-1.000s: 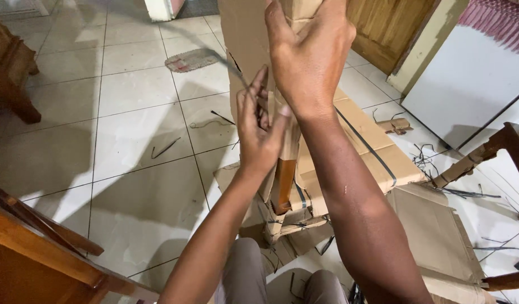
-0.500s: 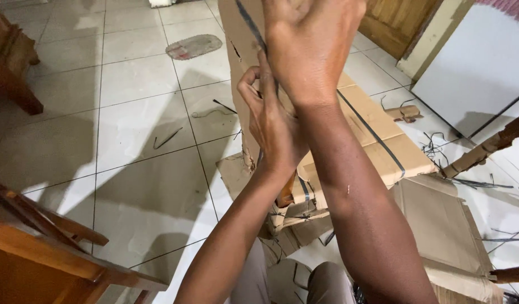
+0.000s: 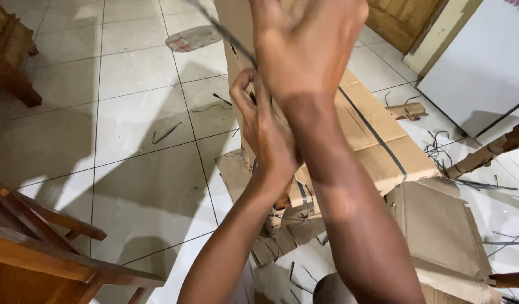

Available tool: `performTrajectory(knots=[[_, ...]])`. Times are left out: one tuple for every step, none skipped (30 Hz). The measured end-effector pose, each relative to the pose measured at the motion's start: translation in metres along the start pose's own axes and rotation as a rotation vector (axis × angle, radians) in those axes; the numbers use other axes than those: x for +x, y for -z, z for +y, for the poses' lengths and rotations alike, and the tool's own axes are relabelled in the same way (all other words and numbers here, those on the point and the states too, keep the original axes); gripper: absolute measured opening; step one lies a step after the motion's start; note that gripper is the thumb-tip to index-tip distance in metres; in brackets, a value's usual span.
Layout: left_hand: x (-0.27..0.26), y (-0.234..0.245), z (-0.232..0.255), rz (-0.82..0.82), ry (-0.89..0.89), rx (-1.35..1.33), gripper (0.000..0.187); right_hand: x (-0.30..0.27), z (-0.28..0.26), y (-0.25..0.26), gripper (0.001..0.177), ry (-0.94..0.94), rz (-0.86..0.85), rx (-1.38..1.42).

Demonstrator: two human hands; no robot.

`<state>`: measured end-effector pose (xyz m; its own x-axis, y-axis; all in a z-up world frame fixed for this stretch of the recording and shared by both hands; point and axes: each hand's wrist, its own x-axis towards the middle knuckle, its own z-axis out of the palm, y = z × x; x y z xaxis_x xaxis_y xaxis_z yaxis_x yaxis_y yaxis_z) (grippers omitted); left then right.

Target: Wrapping wooden chairs with cardboard and securing them with plastic ties

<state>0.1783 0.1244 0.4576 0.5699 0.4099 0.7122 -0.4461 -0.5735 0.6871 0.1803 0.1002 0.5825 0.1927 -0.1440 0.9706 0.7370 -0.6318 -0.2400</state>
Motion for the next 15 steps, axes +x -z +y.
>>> performTrajectory(knots=[[0.002, 0.002, -0.002, -0.032, -0.083, 0.015, 0.070, 0.001, 0.002, 0.000, 0.030, -0.008, -0.007, -0.003], [0.001, 0.004, 0.003, -0.037, -0.077, 0.018, 0.070, -0.008, 0.007, 0.001, 0.030, -0.013, -0.013, -0.004], [0.002, 0.007, 0.010, -0.054, 0.268, -0.396, 0.052, -0.013, 0.011, 0.002, 0.046, -0.162, -0.091, 0.119], [0.007, 0.011, 0.020, -0.064, 0.613, -0.810, 0.038, -0.015, 0.013, 0.002, 0.076, -0.301, -0.174, 0.249], [0.008, 0.012, 0.023, -0.059, 0.614, -0.810, 0.038, -0.008, 0.003, 0.007, 0.076, -0.300, -0.178, 0.252], [0.009, 0.012, 0.027, -0.088, 0.559, -0.718, 0.042, 0.001, -0.006, 0.014, 0.061, -0.363, -0.204, 0.362], [0.011, 0.013, 0.033, -0.117, 0.504, -0.627, 0.046, 0.011, -0.016, 0.021, 0.047, -0.425, -0.230, 0.471], [0.011, 0.012, 0.033, -0.116, 0.503, -0.627, 0.046, 0.011, -0.018, 0.024, 0.047, -0.424, -0.230, 0.473], [0.011, 0.012, 0.033, -0.155, 0.421, -0.491, 0.051, 0.011, -0.020, 0.028, 0.044, -0.428, -0.234, 0.354], [0.010, 0.012, 0.033, -0.191, 0.343, -0.353, 0.058, 0.010, -0.023, 0.031, 0.042, -0.434, -0.241, 0.238], [0.008, 0.013, 0.030, -0.188, 0.346, -0.349, 0.058, 0.007, -0.022, 0.032, 0.042, -0.436, -0.246, 0.241], [0.003, 0.017, 0.029, -0.221, 0.274, -0.207, 0.064, 0.003, -0.024, 0.036, 0.041, -0.468, -0.228, 0.218], [-0.004, 0.021, 0.029, -0.255, 0.202, -0.064, 0.070, -0.002, -0.026, 0.041, 0.040, -0.500, -0.210, 0.195], [-0.008, 0.025, 0.026, -0.253, 0.208, -0.057, 0.070, -0.003, -0.023, 0.038, 0.040, -0.505, -0.216, 0.200], [-0.013, 0.029, 0.023, -0.291, 0.134, 0.084, 0.077, -0.004, -0.020, 0.036, 0.036, -0.524, -0.234, 0.234]])
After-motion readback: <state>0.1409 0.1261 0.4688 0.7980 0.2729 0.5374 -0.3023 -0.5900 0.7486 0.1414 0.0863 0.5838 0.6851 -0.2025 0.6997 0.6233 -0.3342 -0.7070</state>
